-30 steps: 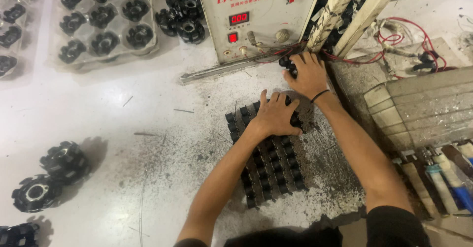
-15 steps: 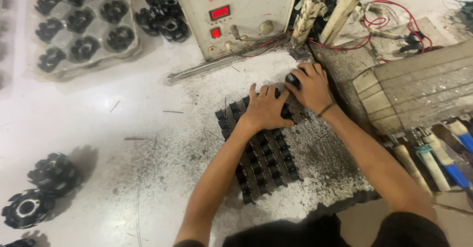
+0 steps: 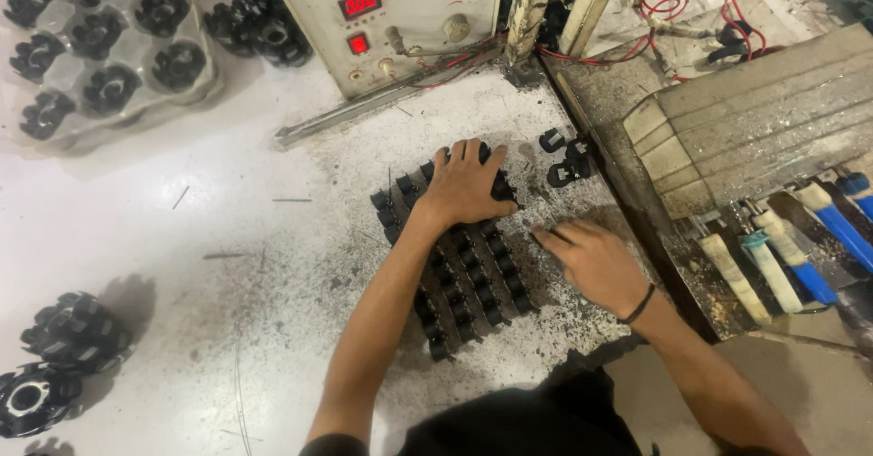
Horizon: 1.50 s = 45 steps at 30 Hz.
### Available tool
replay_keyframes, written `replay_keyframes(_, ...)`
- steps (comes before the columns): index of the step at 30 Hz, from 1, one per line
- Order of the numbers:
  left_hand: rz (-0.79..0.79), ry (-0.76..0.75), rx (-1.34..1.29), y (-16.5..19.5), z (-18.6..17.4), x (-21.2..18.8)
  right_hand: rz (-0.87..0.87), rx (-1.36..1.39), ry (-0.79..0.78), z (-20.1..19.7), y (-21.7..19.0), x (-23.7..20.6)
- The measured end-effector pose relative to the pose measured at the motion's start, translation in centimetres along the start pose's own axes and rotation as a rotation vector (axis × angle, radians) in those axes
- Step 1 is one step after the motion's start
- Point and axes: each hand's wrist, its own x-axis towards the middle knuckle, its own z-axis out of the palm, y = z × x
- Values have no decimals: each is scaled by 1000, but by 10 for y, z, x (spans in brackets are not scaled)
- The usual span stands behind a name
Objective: The person gathers small black plastic components from the workbench and arranges them into a tight grid. They then take a blue-handled heated tool and press it against pins on each component in the grid, working through the rows one by one.
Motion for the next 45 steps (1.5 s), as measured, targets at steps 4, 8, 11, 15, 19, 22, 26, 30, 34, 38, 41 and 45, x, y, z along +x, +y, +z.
replay_keyframes(4,18,21,-7,-2,3,0,118,102,108,20,-10,20)
replay_keyframes(8,33,42,-4,-2,3,-1,165,47,120,7,-9,37)
replay_keyframes(11,34,42,8,2,-3,-4,18,-407,252,-21,10,41)
replay_keyframes(15,4,26,49,14,-12,-11,-6,-517,145,-29,16,46)
replay_keyframes(19,-22,-31,116,25,-14,-16,-9,-403,-5,-26,9,16)
replay_keyframes(22,-20,-26,106,26,-14,-14,75,-154,-98,-21,8,-4)
replay_keyframes(26,-47,-80,96,24,-13,-12,167,308,110,2,-10,-8)
replay_keyframes(30,-57,-72,99,24,-12,-13,189,105,69,14,-15,8)
replay_keyframes(34,-57,-74,93,24,-12,-14,77,-193,120,-10,16,20)
replay_keyframes(38,-37,-42,106,25,-15,-16,-23,-412,127,-31,52,35)
replay_keyframes(41,-55,-23,131,31,-19,-20,-28,-251,81,-36,55,20)
replay_keyframes(45,-64,-56,171,43,-23,-25,227,234,101,-29,28,-11)
